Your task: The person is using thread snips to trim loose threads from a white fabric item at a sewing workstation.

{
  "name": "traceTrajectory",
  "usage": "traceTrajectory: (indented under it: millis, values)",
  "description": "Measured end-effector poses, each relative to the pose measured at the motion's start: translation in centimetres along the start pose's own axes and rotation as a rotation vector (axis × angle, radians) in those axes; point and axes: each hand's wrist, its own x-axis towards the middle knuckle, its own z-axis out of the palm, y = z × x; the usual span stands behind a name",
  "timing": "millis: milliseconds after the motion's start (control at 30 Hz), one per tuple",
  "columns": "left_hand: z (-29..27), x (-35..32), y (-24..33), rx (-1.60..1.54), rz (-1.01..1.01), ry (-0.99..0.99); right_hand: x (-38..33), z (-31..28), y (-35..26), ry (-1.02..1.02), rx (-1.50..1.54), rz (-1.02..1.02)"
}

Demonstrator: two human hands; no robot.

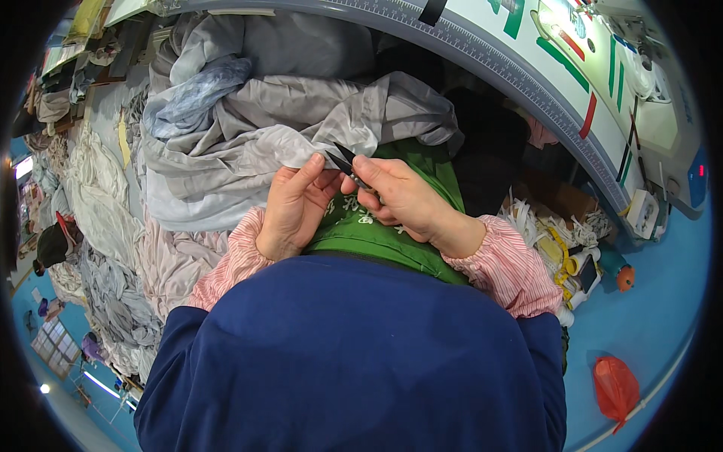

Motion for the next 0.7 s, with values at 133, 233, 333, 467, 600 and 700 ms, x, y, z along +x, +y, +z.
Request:
traceTrajectory:
  millis: [133,233,333,467,600,700]
  values:
    - [0.13,-0.04,-0.04,0.002,0.007,-0.009,0.10,0.06,0.18,-0.011,0.022,-0.022]
    - [-0.05,0.01,-0.14,0.019,0.017,0.001,0.30,0.07,0.21,-0.003,0.037,-0.012]
    - [0.03,-0.01,-0.16,0.042,0.024,-0.008,0.28,0.35,-0.13,0.025,0.036,0.022]
    - [0.10,-0.03,-0.08,0.074,0.032,-0.038,0.57,0.28,0.17,0.027,0.105,0.050]
    - [0.46,-0.10,-0.32,0.050,0.079,0.020,0.80,0.07,0.49,-0.022,0.102,0.061]
    - [0.33,-0.02,-0.41,0.044,0.080,0.034,0.71,0.00,0.57,-0.065,0.076,0.025]
